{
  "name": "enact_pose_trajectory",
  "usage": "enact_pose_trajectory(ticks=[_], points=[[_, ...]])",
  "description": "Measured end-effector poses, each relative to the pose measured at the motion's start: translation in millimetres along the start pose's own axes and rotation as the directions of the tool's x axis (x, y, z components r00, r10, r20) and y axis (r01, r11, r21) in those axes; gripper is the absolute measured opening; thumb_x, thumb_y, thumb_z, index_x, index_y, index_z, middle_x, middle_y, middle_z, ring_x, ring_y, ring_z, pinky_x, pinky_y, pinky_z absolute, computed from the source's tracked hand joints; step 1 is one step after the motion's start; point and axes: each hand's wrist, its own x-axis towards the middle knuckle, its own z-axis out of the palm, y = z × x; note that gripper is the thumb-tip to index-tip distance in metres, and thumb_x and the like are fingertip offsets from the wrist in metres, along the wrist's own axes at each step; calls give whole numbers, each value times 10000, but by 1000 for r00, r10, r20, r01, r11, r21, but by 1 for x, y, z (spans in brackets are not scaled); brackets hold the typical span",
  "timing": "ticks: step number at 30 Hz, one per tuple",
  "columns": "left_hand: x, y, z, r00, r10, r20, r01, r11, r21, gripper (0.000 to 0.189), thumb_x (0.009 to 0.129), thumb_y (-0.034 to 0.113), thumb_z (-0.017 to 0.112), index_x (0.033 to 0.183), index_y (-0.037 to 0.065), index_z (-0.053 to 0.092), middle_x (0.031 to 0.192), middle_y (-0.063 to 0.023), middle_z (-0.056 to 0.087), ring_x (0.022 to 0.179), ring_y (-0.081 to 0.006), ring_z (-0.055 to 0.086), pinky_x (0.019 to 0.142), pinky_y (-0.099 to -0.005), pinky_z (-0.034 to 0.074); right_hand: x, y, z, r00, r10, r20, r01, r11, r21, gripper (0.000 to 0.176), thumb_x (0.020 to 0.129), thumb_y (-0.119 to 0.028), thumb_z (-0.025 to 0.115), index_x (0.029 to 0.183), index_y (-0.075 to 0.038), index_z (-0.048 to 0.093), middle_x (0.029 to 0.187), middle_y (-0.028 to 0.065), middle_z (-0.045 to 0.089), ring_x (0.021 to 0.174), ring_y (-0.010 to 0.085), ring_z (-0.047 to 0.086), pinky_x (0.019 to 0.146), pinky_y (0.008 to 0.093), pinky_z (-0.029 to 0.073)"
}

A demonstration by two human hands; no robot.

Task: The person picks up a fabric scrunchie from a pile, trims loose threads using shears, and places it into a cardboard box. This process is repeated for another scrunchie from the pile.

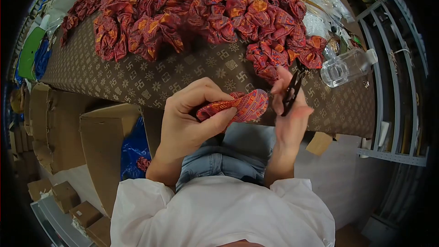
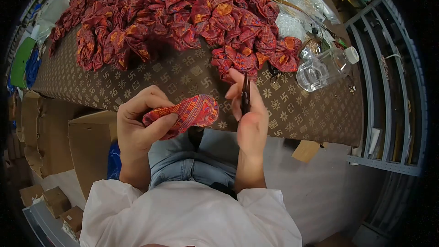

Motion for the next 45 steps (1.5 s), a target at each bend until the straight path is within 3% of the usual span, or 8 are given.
enact_pose_trajectory(ticks=[3,6,9,14,23,29,35,45], points=[[1,-4,1,999,40,-33,-37,995,89,116,662,-38,638,774,-20,615,722,-36,529,622,-72,493,532,-189,366,-7,-15,7,928,-373,-14,353,888,-296,522,821,-379,521,1121,48,515,735,30,482,575,97,425,500,197,315],[2,-8,1,994,105,-26,-102,988,120,127,665,-38,637,789,-18,616,721,-36,526,611,-66,491,517,-186,364,-12,-37,18,831,-463,309,556,668,-495,431,622,-151,699,1012,10,607,626,63,492,523,154,474,458,254,383],[0,-3,1,999,53,-6,-52,997,53,136,665,-39,638,798,-17,617,725,-34,525,614,-61,489,517,-186,366,-10,-25,25,774,-508,378,627,534,-567,439,570,-102,722,991,-23,626,630,47,494,523,161,474,459,257,382],[-4,-1,-2,999,-18,40,21,995,-97,152,663,-39,647,812,-14,625,747,-34,530,637,-61,498,529,-179,374,-14,-22,29,799,-499,336,589,539,-602,428,562,-98,724,976,-36,635,624,39,487,512,164,463,445,264,371],[-6,-1,-5,998,-12,69,21,992,-122,152,658,-41,651,807,-17,629,754,-47,543,623,-69,508,517,-185,383,-14,-25,28,746,-530,403,649,444,-618,399,581,-130,717,967,-59,644,619,31,481,489,158,432,422,259,342],[-9,9,-6,998,-57,36,58,998,-20,132,643,-40,657,770,-20,629,714,-41,548,605,-61,504,509,-181,376,-12,-27,27,714,-527,460,686,398,-609,373,604,-158,703,961,-64,647,626,30,504,483,160,443,422,263,348],[-4,11,-14,992,10,123,-26,992,126,143,621,-39,661,759,-13,631,683,-38,545,588,-56,496,503,-181,366,-8,-35,26,743,-443,502,669,472,-574,341,613,-139,685,926,-12,645,648,69,545,524,180,484,468,261,376],[-1,15,-15,983,-84,164,82,996,16,98,647,-42,643,741,-48,614,679,-38,540,528,-64,517,448,-184,385,-4,-35,25,701,-465,540,712,433,-552,343,597,-156,693,924,-57,654,637,45,536,490,172,464,435,267,356]])
